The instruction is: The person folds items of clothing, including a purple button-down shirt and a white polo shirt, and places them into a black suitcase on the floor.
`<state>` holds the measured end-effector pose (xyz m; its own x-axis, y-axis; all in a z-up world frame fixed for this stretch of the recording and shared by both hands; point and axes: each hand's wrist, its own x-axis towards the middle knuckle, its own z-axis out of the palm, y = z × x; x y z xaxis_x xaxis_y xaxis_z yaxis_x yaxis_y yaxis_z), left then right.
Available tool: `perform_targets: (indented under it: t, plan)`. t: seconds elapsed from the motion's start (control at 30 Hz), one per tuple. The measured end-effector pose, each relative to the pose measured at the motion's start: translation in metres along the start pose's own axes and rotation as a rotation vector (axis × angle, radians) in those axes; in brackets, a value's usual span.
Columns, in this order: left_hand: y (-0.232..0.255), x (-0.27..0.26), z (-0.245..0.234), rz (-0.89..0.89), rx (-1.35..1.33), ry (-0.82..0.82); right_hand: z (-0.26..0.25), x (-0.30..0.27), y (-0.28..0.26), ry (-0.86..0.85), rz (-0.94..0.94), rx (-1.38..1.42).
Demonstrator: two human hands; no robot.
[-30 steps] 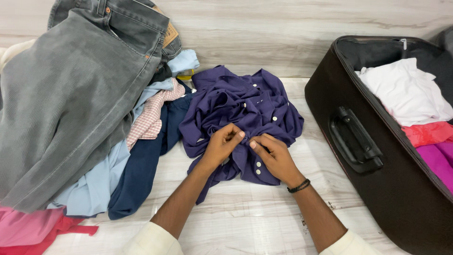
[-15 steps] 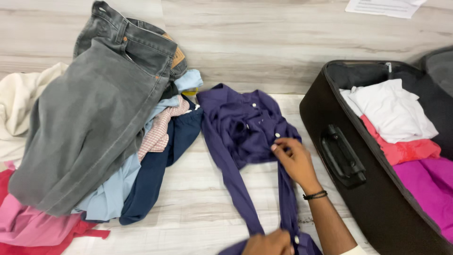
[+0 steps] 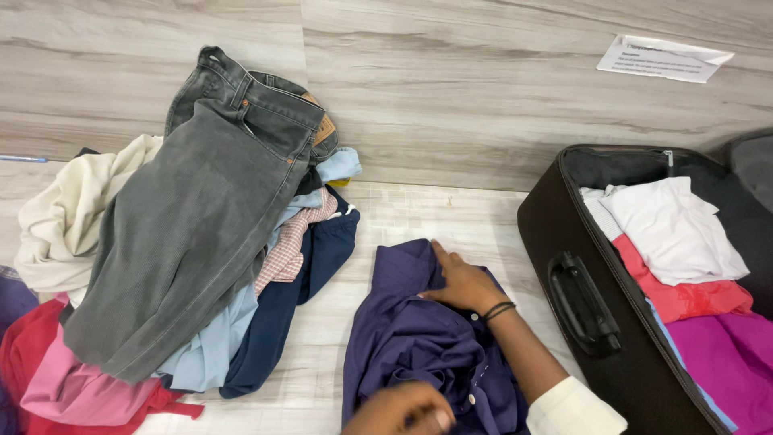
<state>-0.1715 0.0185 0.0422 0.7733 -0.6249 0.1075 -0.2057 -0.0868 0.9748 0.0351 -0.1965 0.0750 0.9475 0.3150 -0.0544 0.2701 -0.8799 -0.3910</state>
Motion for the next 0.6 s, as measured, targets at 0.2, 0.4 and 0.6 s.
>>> perform_targets:
  t: [0.2,0.4,0.6]
  plan:
    - [0.002,0.035,-0.119,-0.083,0.279,0.76,-0.005,0.007,-0.009,-0.052,-0.052,-0.029]
    - [-0.017,0.078,-0.166,-0.084,-0.214,0.662,-0.114,-0.028,-0.047,0.11,-0.315,1.074]
    - [-0.014,0.155,-0.114,0.011,-0.73,0.23,-0.217,-0.033,-0.083,0.488,-0.467,1.463]
